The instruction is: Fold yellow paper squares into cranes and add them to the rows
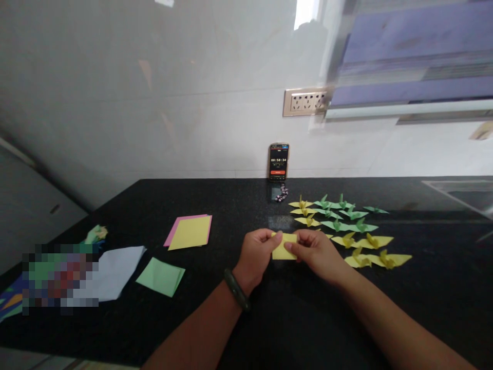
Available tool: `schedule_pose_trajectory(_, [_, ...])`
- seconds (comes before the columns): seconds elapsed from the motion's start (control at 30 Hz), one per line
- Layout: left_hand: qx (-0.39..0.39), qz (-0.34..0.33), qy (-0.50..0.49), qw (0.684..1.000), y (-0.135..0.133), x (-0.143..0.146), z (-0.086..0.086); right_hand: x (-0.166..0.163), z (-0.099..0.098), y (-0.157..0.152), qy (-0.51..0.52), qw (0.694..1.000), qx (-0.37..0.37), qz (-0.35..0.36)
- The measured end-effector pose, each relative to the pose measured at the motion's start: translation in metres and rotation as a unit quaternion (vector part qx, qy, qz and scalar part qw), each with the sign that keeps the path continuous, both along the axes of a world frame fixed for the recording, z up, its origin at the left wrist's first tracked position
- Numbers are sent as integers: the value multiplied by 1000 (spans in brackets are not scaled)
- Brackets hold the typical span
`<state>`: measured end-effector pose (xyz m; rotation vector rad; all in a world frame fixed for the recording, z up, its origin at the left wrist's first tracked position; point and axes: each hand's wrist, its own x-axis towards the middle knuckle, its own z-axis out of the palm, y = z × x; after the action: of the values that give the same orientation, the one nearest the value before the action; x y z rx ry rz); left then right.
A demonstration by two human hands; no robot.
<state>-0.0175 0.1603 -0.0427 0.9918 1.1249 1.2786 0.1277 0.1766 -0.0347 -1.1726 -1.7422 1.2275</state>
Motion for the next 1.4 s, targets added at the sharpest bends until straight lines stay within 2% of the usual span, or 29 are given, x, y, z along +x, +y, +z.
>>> schedule_pose_trajectory(0.17, [-57, -50, -62, 995, 2, -2, 7, 4, 0, 3, 15, 999, -28, 7])
schedule_pose_trajectory(0.33, [-21, -31, -17, 999, 4, -3, 5, 6, -2, 7, 8, 999, -33, 9])
schedule_pose_trajectory(0.47, [-30, -23, 20, 999, 5, -3, 0, 6, -5, 10, 41, 998, -35, -23])
schedule_pose_trajectory(0.6, [-64, -56, 64, 994, 4, -1, 0, 10, -4, 12, -7, 999, 26, -39])
schedule_pose_trajectory(0.8, [-52, -132, 98, 985, 0, 1, 4, 12, 3, 7, -108, 987, 115, 14])
schedule_pose_trajectory(0.87, [-59, -110, 103, 987, 0, 0, 5, 12, 5, 6, -117, 982, 145, 13])
schedule_pose_trajectory(1.03, [-82, -7, 39, 996, 5, -5, 6, 14, 4, 8, -91, 956, 264, -93])
schedule_pose_trajectory(1.13, [-98, 6, -14, 995, 8, -8, 6, 15, 2, 7, -103, 943, 314, -45])
schedule_pose_trajectory(1.23, [-96, 0, -26, 995, 8, -9, 5, 14, 4, 5, -118, 933, 340, 15])
schedule_pose_trajectory(1.4, [-84, -9, -20, 996, 9, -9, 2, 12, 7, 4, -119, 931, 343, 22])
